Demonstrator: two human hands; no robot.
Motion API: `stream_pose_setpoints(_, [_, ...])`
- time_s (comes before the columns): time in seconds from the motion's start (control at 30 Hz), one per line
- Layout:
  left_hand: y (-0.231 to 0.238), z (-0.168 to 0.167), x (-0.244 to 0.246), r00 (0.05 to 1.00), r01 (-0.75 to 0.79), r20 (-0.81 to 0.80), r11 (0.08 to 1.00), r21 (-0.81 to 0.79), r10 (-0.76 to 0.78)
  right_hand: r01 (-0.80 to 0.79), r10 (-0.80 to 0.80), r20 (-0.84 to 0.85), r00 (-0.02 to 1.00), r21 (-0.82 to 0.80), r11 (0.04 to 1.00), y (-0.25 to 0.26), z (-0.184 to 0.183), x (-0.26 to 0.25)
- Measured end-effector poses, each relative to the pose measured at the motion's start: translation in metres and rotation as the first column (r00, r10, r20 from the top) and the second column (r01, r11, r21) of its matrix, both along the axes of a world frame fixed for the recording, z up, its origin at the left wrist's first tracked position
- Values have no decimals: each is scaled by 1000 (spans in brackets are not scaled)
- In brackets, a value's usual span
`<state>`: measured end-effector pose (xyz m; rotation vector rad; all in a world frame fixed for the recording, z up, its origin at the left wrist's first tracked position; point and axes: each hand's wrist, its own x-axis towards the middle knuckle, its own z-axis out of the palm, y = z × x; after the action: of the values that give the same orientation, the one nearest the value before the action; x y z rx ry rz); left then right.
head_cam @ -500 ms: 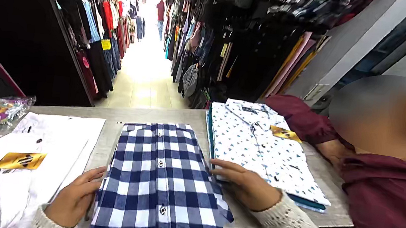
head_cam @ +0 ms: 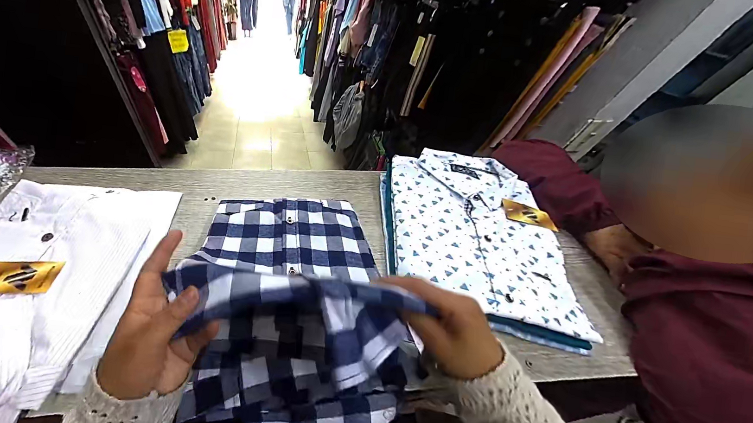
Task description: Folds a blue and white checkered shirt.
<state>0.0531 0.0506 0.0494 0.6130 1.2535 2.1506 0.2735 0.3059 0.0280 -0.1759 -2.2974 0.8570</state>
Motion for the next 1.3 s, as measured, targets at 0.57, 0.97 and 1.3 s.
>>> stream_pose_setpoints(0.57, [44, 6, -38, 994, -41, 112, 931, 362, 0, 56, -83, 286, 955, 99, 993, -14, -23, 17])
stream_pose_setpoints(0.97, [60, -11, -8, 373, -210, -772, 764, -610, -514, 27, -47, 255, 966, 81, 996, -24, -21, -23])
stream_pose_setpoints(1.3, [48, -14, 6, 784, -324, -620, 825, -462, -40, 125, -69, 211, 975, -268, 955, -17, -20, -12])
